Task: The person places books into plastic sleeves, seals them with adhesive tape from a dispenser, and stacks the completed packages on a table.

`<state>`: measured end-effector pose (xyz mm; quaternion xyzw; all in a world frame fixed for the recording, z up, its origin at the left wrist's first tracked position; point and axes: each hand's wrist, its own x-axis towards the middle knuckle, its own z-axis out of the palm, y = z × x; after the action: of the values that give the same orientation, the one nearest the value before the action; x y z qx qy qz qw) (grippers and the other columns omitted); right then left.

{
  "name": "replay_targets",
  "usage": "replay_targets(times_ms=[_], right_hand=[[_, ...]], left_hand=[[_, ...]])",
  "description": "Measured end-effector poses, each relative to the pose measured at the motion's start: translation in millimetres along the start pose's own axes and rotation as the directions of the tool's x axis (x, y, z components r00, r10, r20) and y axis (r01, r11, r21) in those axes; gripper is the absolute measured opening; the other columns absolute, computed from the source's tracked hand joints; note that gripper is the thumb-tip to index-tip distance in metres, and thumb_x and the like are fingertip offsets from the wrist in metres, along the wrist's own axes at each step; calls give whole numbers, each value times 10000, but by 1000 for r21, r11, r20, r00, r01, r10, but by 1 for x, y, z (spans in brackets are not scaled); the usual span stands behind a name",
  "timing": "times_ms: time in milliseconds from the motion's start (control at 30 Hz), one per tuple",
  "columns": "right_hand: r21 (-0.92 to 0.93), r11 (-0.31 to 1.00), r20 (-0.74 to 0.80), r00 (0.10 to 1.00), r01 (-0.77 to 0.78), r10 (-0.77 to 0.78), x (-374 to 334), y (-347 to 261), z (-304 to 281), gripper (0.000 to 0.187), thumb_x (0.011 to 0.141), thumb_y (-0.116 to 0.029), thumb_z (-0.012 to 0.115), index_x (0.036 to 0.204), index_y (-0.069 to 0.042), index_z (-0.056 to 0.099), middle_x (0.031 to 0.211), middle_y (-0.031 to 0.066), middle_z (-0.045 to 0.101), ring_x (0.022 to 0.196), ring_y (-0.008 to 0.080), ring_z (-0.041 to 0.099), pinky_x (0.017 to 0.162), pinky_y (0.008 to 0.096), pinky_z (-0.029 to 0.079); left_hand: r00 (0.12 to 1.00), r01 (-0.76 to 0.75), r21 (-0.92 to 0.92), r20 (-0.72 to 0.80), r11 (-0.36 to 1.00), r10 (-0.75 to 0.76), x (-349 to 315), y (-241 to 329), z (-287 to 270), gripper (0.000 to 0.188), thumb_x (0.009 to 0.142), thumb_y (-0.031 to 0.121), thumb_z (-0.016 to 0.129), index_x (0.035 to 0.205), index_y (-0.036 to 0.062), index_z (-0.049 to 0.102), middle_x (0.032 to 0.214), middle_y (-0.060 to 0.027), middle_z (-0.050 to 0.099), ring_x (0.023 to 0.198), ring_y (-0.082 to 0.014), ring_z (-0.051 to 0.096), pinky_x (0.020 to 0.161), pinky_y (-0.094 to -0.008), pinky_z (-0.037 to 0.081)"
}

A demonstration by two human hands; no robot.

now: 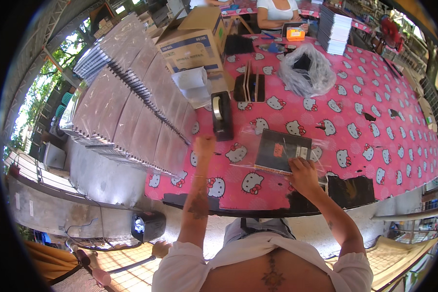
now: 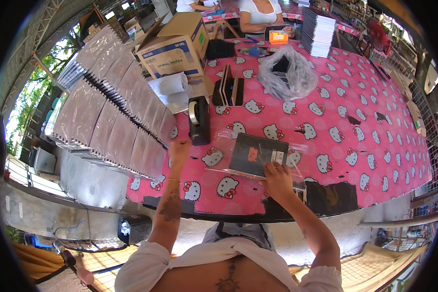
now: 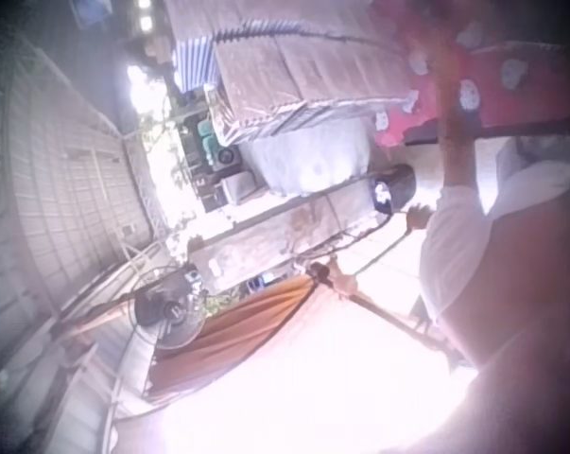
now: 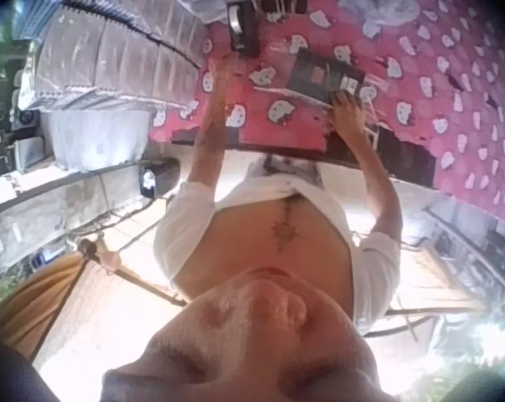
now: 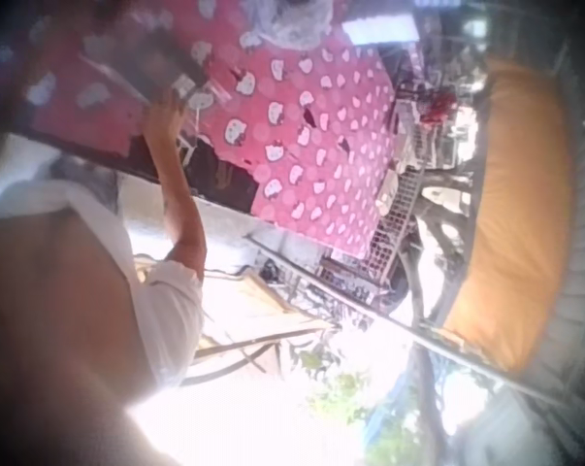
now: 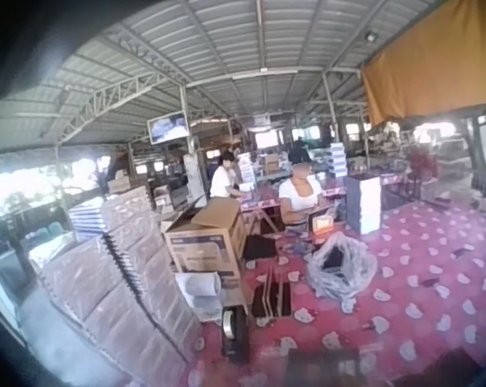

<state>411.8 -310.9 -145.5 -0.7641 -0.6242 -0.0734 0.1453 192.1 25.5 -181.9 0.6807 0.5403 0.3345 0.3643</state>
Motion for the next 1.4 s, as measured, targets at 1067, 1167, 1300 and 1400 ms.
replay_targets(times_ms=[1067, 1167, 1300, 1400], right_hand=[[676, 694, 484, 860, -248, -163, 131, 166, -25, 763, 918, -742, 382, 1416, -178, 511, 1192, 236, 614, 1115, 341, 610, 920, 422, 482], [720, 357, 670, 731, -595, -130, 113, 153, -79, 940, 877, -839, 292, 1462, -122, 457, 1198, 259, 629, 1081, 296, 653, 912, 396, 503], [681, 307, 707, 706, -665, -38, 78, 157, -78, 1057, 859, -871, 224, 1512, -53, 365, 1312, 249, 583, 1058, 286, 667, 984, 400, 467], [842, 530, 63, 994, -103, 93, 80, 100, -125, 713, 937, -643, 475, 1391, -95, 514, 1355, 190, 555, 1114, 276, 635, 1056, 438, 397]], left_hand=[[323, -946, 96, 247, 309, 914, -205, 103, 79, 406, 869, 246, 725, 1225, 80, 620, 1092, -132, 618, 1016, -281, 591, 902, -439, 478], [746, -600, -252, 168, 760, 644, -182, 92, 55, 400, 950, 245, 637, 1302, 61, 589, 1200, -106, 621, 1080, -247, 591, 941, -444, 483], [869, 295, -676, 484, 676, 105, -144, 73, 75, 441, 1020, 354, 509, 1310, 29, 580, 1298, -96, 603, 1141, -238, 595, 955, -392, 497], [917, 242, -531, 398, 812, -13, -121, 58, 62, 482, 1007, 397, 522, 1298, 18, 586, 1312, -95, 595, 1145, -254, 593, 920, -380, 506]])
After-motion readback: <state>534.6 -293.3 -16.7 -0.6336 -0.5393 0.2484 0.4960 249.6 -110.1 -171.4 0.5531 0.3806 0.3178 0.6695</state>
